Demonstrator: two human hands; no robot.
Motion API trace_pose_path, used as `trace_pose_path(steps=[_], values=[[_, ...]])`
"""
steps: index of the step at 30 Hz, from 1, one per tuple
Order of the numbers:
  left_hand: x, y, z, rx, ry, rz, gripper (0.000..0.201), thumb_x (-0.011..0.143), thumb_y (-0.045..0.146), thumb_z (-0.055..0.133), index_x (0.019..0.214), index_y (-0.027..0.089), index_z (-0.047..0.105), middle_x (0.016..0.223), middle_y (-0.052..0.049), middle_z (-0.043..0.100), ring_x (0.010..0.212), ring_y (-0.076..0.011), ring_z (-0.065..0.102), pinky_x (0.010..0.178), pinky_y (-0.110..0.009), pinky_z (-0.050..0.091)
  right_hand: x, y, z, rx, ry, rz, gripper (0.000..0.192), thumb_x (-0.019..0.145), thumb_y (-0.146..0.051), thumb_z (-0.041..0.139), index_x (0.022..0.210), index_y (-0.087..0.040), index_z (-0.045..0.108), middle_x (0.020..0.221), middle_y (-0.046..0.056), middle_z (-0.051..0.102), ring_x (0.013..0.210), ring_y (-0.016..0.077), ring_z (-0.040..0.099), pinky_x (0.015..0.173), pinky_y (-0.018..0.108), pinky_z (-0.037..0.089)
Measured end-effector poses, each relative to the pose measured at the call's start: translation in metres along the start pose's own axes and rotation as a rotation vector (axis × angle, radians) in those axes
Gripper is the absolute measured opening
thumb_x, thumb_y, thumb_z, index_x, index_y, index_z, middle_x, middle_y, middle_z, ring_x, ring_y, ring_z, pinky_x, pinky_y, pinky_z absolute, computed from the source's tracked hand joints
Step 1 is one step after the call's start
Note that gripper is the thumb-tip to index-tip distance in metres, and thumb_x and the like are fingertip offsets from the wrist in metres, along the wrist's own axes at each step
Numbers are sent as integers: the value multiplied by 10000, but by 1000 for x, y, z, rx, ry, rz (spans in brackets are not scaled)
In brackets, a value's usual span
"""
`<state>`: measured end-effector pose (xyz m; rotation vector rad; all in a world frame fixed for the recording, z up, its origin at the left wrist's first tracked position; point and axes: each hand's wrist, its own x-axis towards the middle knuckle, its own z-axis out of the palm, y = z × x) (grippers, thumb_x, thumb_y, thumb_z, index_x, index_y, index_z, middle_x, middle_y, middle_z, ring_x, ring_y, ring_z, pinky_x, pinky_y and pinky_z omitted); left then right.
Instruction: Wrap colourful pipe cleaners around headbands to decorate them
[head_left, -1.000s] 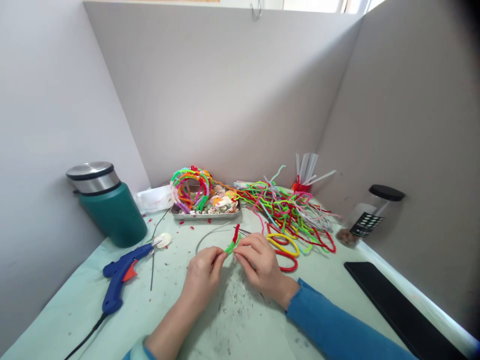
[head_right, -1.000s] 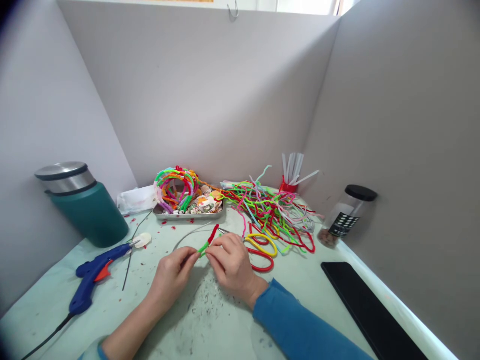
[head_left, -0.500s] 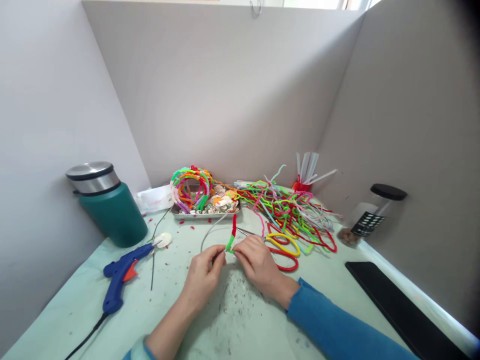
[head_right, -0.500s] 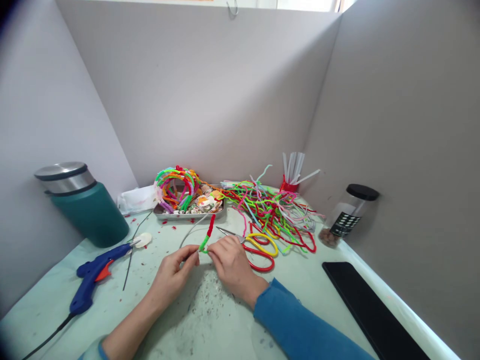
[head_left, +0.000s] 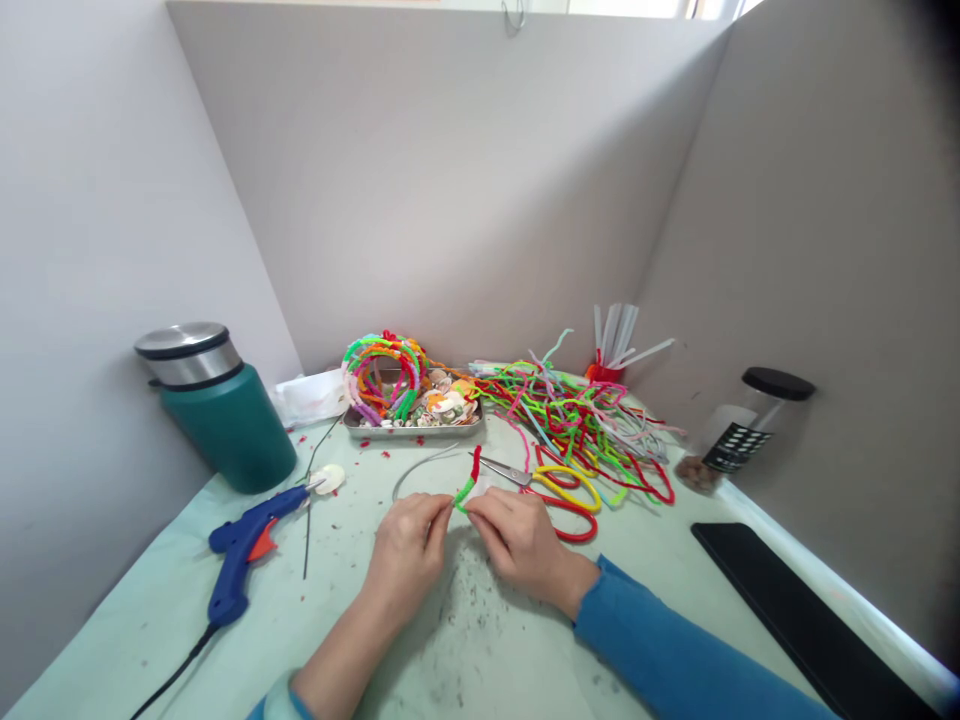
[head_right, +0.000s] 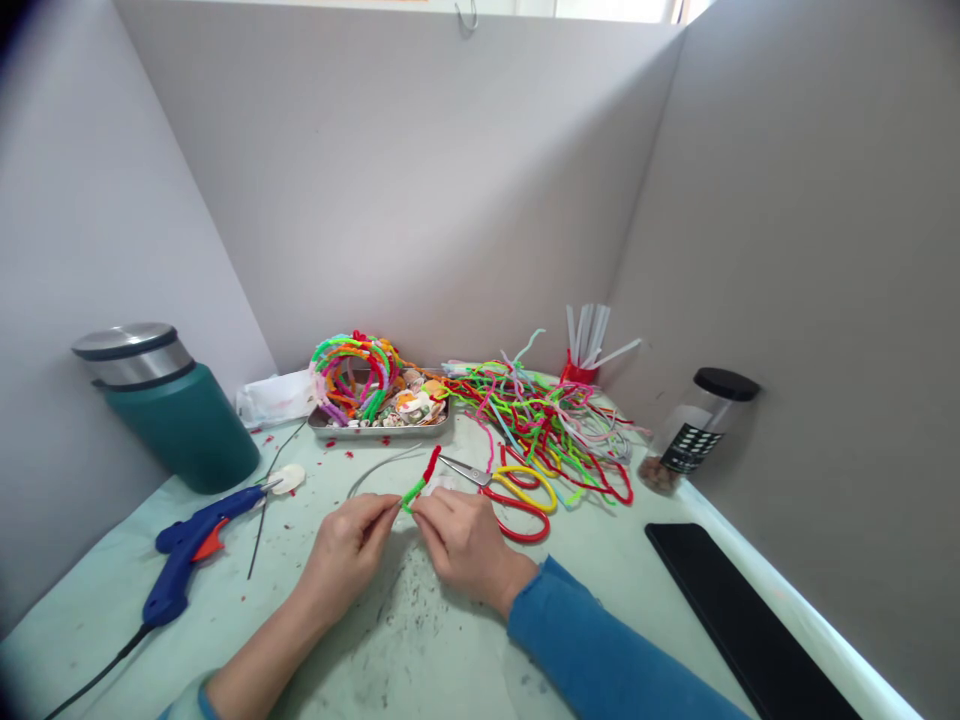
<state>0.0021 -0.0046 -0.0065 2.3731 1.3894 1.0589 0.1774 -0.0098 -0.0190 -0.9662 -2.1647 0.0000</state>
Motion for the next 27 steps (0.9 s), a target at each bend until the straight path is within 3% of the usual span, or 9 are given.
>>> trace_pose_path(steps=[6,12,18,23,27], values=[[-2,5,-2,129,-79,111,226,872,156,414,845,178,637,680,-33,594,686,-179,535,667,-305,389,0,4,1,47,95,80,172,895,-191,440,959,-177,599,818,61,573,739,166,534,633,279,401],[-6,7,0,142,-157,180,214,875,147,393,810,176,595,705,-37,584,699,-184,518,679,-318,380,3,6,4,125,78,170,182,893,-212,468,966,-206,635,861,54,558,782,162,541,678,282,436],[-6,3,2,93,-108,184,180,863,176,456,1021,192,539,782,-36,605,725,-182,534,686,-309,387,3,7,5,138,80,243,150,879,-232,500,919,-210,644,835,45,561,772,165,546,685,291,444],[-3,2,3,120,-49,252,168,892,202,429,939,200,591,692,-17,583,673,-168,519,658,-295,368,4,5,4,130,116,248,142,873,-231,505,950,-198,619,870,57,566,805,180,541,709,311,442],[-3,1,4,100,25,225,157,885,205,450,902,178,604,699,-31,599,666,-167,521,657,-295,370,6,6,1,64,230,249,164,865,-246,516,994,-190,600,941,77,565,888,211,522,781,364,420]])
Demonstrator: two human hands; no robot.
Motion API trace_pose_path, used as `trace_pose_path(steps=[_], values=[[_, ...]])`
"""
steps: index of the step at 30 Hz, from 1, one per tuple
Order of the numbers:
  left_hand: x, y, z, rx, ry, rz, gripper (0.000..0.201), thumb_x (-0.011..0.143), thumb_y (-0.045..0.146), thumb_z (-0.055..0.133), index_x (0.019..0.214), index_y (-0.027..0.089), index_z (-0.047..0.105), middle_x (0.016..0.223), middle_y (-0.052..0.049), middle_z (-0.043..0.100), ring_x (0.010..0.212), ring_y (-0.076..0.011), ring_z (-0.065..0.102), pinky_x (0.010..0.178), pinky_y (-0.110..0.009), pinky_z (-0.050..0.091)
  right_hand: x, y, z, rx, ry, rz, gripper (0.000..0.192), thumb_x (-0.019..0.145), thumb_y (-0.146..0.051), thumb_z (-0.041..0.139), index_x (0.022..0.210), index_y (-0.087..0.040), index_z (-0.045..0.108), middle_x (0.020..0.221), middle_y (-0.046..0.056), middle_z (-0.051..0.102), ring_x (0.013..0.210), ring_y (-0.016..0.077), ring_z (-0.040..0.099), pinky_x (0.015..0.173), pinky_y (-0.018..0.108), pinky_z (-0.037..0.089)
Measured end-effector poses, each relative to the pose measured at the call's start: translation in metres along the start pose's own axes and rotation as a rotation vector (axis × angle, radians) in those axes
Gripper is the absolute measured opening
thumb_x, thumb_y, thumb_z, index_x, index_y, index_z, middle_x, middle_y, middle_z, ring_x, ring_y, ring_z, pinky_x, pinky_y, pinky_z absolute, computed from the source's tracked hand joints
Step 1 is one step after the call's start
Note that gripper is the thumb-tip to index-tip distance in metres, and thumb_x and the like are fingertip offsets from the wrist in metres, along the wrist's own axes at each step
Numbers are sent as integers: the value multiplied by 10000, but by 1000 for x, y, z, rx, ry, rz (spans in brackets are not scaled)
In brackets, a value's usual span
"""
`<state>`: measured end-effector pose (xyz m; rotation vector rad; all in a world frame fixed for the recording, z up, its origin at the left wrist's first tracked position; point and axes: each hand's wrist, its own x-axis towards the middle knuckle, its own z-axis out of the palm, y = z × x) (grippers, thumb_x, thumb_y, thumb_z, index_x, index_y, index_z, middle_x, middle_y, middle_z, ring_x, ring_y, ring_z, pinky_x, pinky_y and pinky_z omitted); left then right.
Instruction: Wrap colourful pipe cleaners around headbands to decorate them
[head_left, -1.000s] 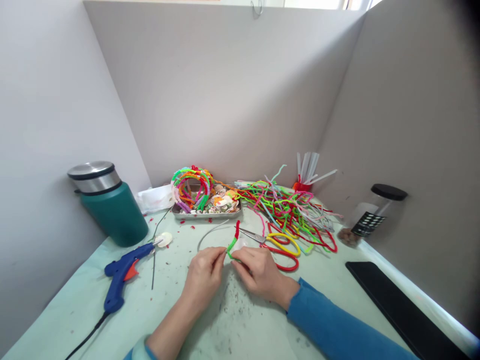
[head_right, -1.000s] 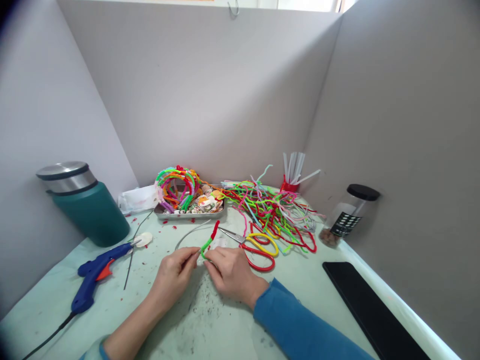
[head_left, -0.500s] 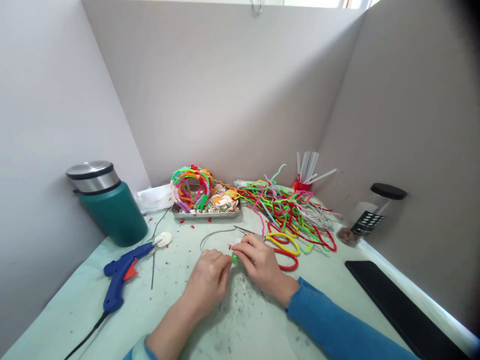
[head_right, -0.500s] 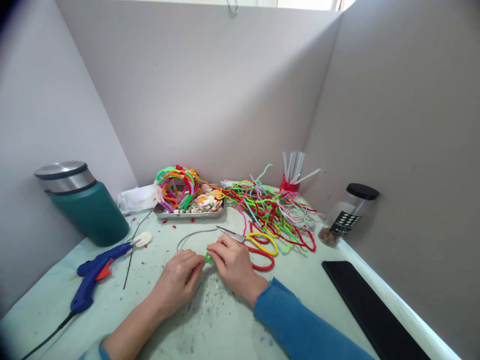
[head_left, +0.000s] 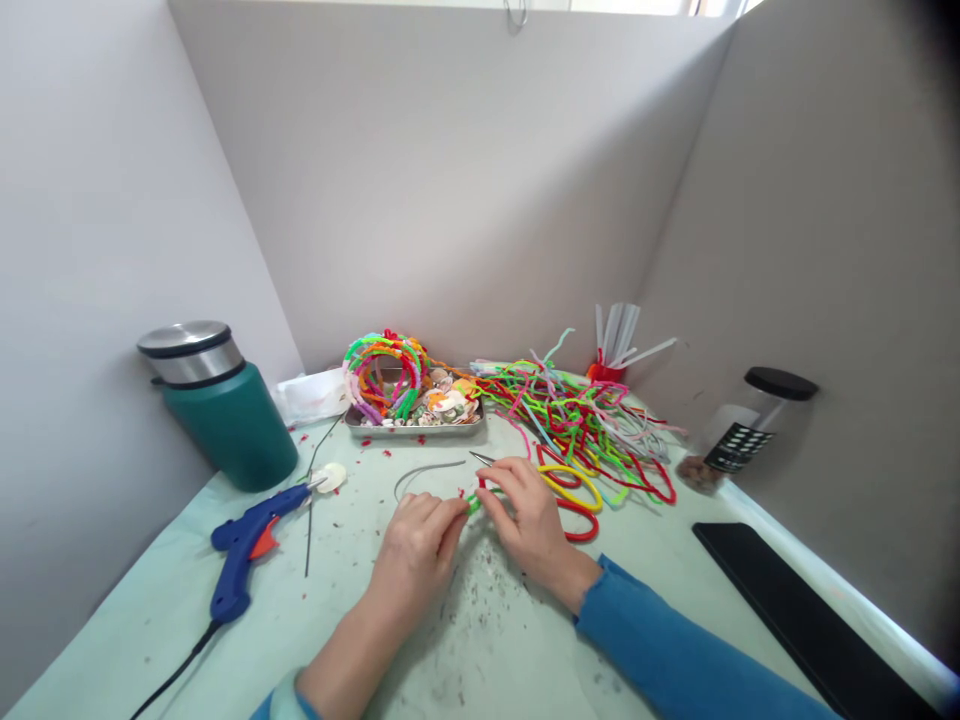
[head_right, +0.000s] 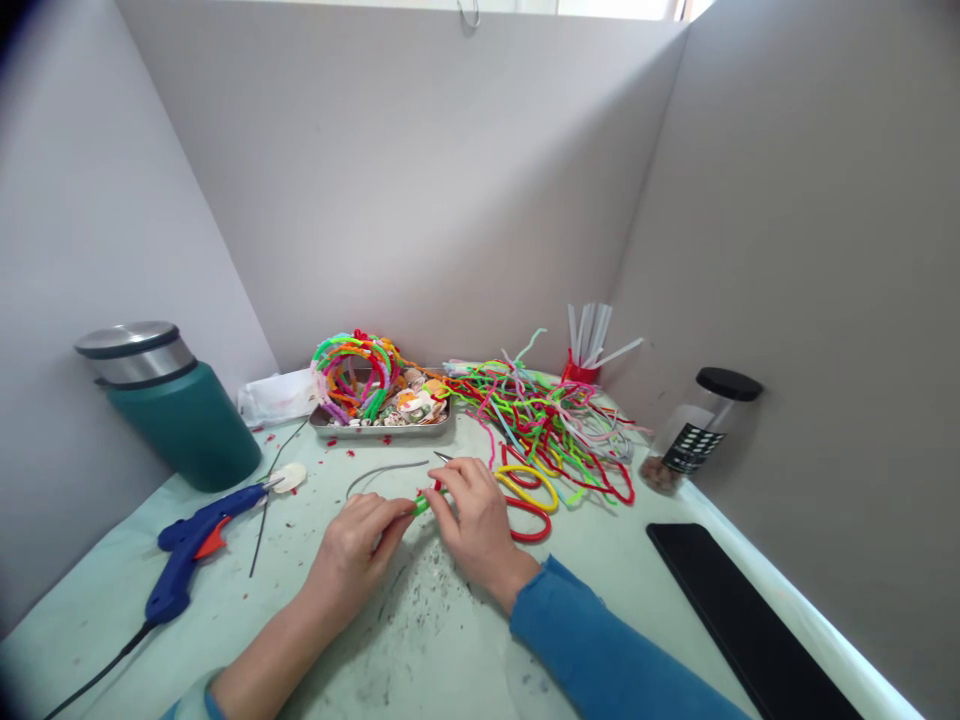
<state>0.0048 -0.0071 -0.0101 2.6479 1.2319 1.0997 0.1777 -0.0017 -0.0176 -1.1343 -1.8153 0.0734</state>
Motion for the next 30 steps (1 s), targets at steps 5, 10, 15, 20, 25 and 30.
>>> trace_pose_path(steps=[5,10,15,20,25,30], values=[[-1,-2,2,-44,57,-103,141,868,216,474,881,162,603,747,-48,627,711,-179,546,675,-294,388,1,-3,-5,-28,107,-50,152,872,-201,481,970,-198,597,952,70,575,905,214,511,813,395,383],[1,-1,0,-124,13,-303,174,862,271,465,805,167,593,725,-31,629,683,-165,547,639,-262,381,-1,-4,-6,-49,61,-79,126,871,-199,482,818,-188,595,844,53,598,836,206,509,778,390,366],[4,0,-4,-283,-62,-467,246,856,340,450,746,169,588,602,19,548,554,-118,473,543,-218,341,-1,-4,-3,3,-130,-157,118,878,-214,484,895,-180,595,885,60,612,858,196,510,771,359,388],[5,0,-5,-409,-84,-493,264,852,357,442,772,167,607,604,27,521,561,-111,455,540,-205,348,-2,-2,3,-51,-257,-196,109,865,-251,520,894,-185,602,886,62,617,847,199,520,755,343,396],[7,1,-7,-443,-90,-433,246,868,310,407,823,176,608,646,14,567,627,-131,528,601,-219,395,-4,1,4,-16,-248,-129,174,915,-214,415,933,-182,585,808,56,619,750,169,558,662,282,415],[6,-1,-6,-322,-56,-371,235,868,262,417,802,183,629,682,-7,621,650,-145,570,618,-238,414,-7,-1,1,-2,-249,-164,157,906,-207,421,940,-187,573,815,56,643,731,166,583,642,276,408]])
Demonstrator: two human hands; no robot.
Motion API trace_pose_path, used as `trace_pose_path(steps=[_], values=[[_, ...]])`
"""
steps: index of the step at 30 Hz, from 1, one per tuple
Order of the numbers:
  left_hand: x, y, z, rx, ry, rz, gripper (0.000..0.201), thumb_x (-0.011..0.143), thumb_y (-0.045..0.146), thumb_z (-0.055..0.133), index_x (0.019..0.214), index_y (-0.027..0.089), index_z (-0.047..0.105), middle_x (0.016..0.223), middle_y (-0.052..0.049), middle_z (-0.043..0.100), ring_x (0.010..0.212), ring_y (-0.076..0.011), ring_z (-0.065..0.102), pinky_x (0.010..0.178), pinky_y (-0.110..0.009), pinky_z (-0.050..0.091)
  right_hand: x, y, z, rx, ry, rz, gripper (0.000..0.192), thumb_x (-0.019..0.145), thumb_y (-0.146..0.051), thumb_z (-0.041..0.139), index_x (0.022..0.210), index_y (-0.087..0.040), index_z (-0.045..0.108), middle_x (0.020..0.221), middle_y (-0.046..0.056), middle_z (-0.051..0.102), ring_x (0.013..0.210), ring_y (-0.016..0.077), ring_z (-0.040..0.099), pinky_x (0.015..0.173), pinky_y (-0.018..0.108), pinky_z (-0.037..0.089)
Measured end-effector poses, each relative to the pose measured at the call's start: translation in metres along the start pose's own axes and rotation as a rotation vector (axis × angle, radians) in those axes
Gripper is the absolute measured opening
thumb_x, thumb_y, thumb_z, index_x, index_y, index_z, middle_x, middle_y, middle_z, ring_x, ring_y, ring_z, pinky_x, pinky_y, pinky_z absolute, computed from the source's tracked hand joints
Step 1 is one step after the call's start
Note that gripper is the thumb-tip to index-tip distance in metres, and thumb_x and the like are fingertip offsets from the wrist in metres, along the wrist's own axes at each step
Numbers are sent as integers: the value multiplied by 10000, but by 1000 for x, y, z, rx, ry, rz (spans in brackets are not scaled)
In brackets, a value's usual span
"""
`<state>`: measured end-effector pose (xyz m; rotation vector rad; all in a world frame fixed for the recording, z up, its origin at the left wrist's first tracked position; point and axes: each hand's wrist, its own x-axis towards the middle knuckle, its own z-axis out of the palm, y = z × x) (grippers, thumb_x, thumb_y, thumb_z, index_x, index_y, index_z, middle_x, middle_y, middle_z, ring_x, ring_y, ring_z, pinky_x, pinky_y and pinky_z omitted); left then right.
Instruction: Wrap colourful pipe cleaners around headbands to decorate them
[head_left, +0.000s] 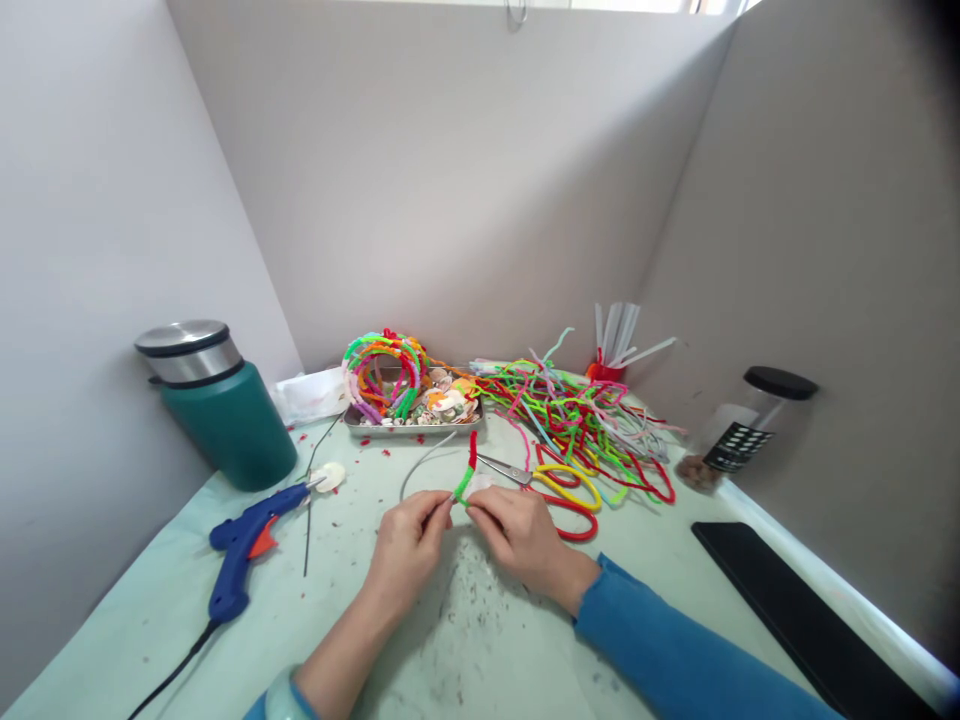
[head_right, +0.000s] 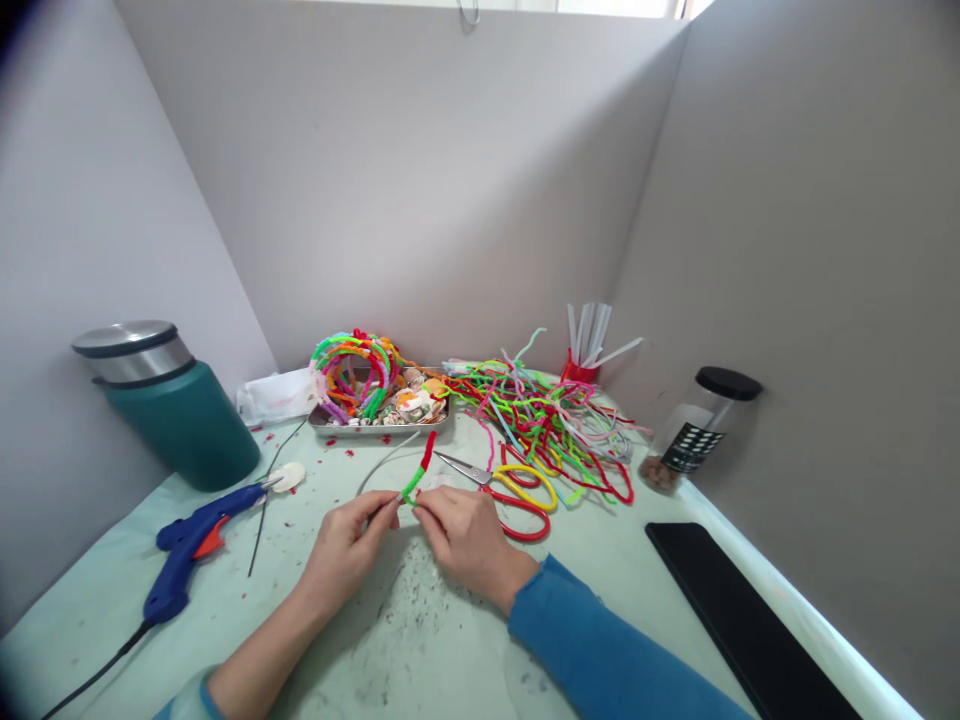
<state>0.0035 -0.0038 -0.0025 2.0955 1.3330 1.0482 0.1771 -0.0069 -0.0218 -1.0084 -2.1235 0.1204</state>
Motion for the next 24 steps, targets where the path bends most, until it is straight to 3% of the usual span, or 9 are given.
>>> trace_pose_path(steps=[4,7,14,24], values=[[-2,-3,2,111,33,69,220,864,212,430,844,180,646,720,-33,633,689,-162,578,640,-258,425,-2,-3,-3,-52,-67,-103,145,890,-222,433,901,-176,571,737,48,619,657,160,555,598,275,382],[-3,-2,3,223,11,127,230,871,184,420,821,175,644,725,-45,623,706,-173,561,657,-279,416,-2,-3,-4,-63,-44,-118,159,892,-203,423,903,-171,578,726,49,594,660,162,537,599,278,382],[-5,-1,4,387,-79,296,231,879,148,400,803,180,616,680,-34,584,689,-176,519,663,-304,390,2,2,-1,49,129,46,154,890,-209,468,951,-194,608,866,63,577,782,168,550,673,289,441],[-8,0,5,292,-98,359,188,864,153,442,1008,199,554,780,-40,606,740,-181,535,689,-309,404,4,5,3,88,147,144,119,860,-200,523,871,-204,642,815,41,580,756,163,561,665,286,457]])
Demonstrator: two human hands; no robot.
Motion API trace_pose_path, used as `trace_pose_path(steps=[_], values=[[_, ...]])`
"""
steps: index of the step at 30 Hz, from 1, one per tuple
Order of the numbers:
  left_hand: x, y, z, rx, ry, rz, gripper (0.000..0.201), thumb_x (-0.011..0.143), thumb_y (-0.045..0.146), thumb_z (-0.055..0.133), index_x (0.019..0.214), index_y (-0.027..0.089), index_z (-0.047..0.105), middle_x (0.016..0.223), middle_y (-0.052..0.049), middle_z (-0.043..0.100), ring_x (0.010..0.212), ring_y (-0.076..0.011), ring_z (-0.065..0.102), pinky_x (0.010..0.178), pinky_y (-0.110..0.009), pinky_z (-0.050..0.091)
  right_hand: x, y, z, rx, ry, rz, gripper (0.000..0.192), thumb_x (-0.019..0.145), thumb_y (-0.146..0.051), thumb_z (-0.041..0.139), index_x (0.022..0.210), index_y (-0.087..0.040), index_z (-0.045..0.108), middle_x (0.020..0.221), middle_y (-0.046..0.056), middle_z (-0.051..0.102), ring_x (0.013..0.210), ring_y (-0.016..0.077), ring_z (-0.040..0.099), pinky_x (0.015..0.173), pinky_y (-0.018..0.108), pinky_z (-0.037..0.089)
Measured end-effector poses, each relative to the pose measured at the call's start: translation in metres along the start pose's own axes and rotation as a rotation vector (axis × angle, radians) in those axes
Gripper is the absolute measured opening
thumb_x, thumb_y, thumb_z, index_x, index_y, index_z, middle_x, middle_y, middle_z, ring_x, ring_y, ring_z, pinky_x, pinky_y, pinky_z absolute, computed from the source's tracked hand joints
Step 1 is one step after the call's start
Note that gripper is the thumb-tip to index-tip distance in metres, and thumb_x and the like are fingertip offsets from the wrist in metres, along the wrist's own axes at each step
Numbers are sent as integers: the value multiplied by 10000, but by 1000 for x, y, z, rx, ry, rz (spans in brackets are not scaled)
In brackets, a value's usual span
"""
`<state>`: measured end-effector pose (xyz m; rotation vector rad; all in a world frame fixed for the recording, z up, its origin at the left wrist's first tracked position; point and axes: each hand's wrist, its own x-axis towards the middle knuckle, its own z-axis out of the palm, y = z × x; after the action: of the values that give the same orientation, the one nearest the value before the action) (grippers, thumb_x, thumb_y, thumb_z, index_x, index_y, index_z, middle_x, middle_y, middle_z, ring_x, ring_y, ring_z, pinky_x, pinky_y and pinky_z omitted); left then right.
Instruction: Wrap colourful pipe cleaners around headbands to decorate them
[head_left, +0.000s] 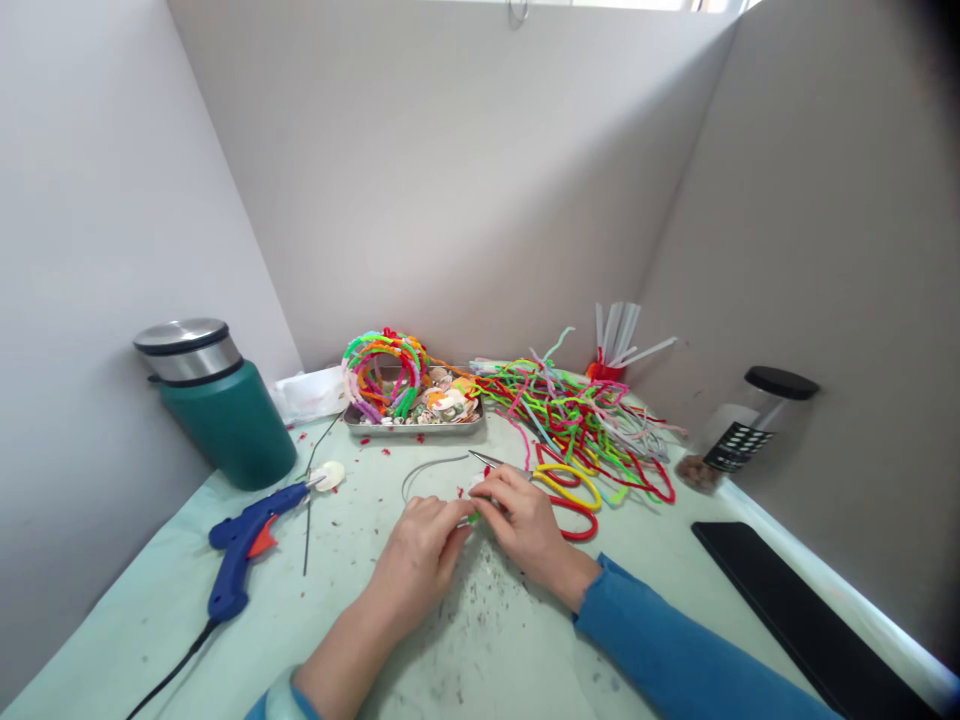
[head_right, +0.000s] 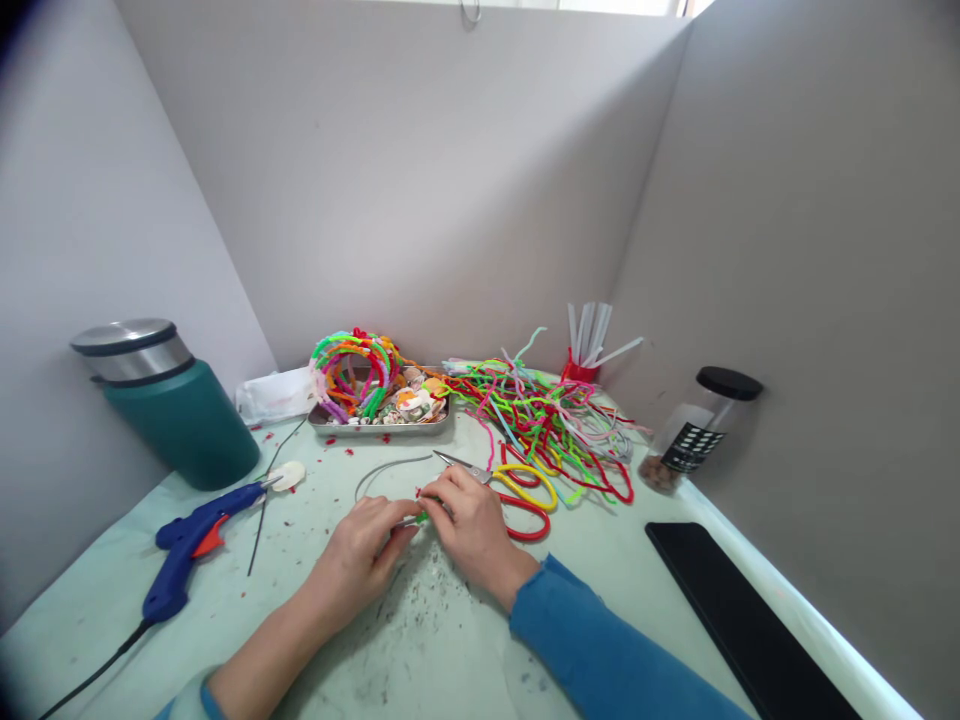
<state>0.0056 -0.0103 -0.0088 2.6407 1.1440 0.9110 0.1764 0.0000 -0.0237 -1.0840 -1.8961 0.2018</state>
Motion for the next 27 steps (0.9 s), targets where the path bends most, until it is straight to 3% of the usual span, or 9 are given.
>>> trace_pose_path(steps=[4,12,19,27], values=[[1,-2,0,48,53,40,183,884,184,432,937,197,607,689,-28,575,681,-165,518,663,-295,385,0,-3,-1,35,3,-23,137,870,-199,501,898,-204,634,837,47,588,773,165,567,675,292,462],[3,-4,1,14,210,-40,170,872,212,476,915,168,634,702,-43,618,676,-164,542,653,-294,408,2,-7,-10,-59,160,-32,159,879,-221,474,944,-200,618,929,72,586,883,215,528,795,395,414],[3,-4,1,-69,263,-183,159,853,229,482,818,177,628,733,-42,657,702,-167,593,649,-273,446,0,-7,-6,-62,-32,-134,169,894,-224,455,839,-187,610,792,55,612,791,190,540,725,339,412],[5,0,-3,-267,131,-369,232,860,287,454,755,170,625,630,2,618,569,-122,541,545,-207,395,0,-5,-1,-152,-199,-183,103,833,-281,569,877,-190,590,868,59,591,835,209,501,724,343,389]])
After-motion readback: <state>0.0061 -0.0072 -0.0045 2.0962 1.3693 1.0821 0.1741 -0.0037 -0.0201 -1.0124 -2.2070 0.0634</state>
